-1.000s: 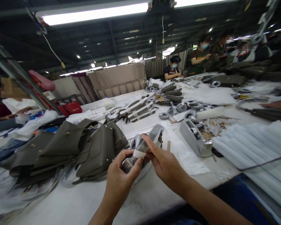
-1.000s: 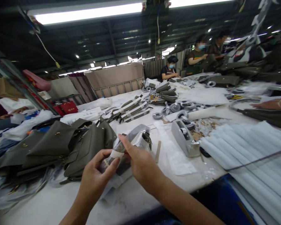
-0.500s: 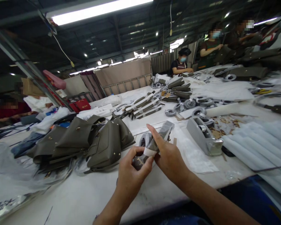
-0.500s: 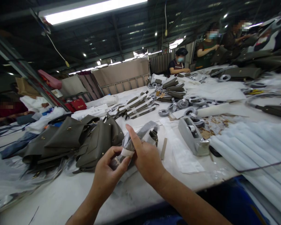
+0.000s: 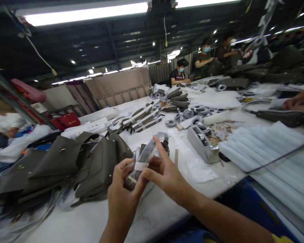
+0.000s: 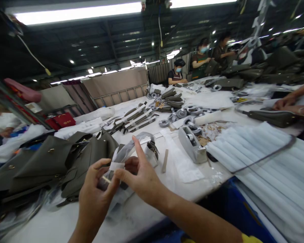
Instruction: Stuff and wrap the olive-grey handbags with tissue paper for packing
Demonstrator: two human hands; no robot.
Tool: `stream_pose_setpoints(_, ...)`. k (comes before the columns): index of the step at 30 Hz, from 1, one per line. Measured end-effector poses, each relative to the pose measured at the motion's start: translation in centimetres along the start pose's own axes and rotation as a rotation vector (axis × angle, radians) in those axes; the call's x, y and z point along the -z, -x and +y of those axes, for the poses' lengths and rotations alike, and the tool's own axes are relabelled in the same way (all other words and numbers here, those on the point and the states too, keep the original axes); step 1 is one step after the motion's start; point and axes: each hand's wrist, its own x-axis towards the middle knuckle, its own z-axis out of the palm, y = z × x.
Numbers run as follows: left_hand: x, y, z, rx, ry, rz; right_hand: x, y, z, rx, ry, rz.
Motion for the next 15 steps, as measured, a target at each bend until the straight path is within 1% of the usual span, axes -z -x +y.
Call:
stream_pose_setpoints(3, 0.1, 0.4, -0.8, -0.093, -0.046, 0.032, -0.3, -1.0, -0.1, 0.04, 0.052, -0.002)
stream_pose_setpoints(5, 0.1, 0.5, -1.3, -0.175, -0.092, 0.037, -0.2, -2.0, -0.5, 0.076, 0.102, -0.007)
stream_pose_setpoints(6, 0.1, 0.5, -1.5, -0.194, -0.128, 0.038, -0.1, -2.5, -0.7, 0.093, 0.139, -0.008)
stream_pose_setpoints(8, 0.0, 0.5, -1.7, -0.169, -0.214, 0.036, 0.4, -3.5, -1.3, 0.108, 0.266, -0.035)
stream_pose_setpoints(9, -0.1, 0.5, -1.8, -0.139, -0.255, 0.039, 0.8, -4.0, -1.6, 0.106, 0.355, -0.075)
stream_pose_setpoints(11, -0.1, 0.3, -1.8, -0.1, -0.317, 0.058, 2.0, -4.7, -2.4, 0.096, 0.536, -0.208)
stream_pose_setpoints(13, -0.1, 0.0, -2.1, -0.11, -0.371, 0.089, 3.9, -5.1, -3.3, 0.106, 0.66, -0.322)
stream_pose_setpoints(14, 0.0, -0.2, -2.3, -0.118, -0.407, 0.1, 5.4, -5.3, -3.8, 0.121, 0.713, -0.329)
stream_pose_setpoints(15, 0.0, -0.5, -2.6, -0.12, -0.449, 0.116, 7.3, -5.5, -4.3, 0.138, 0.778, -0.297)
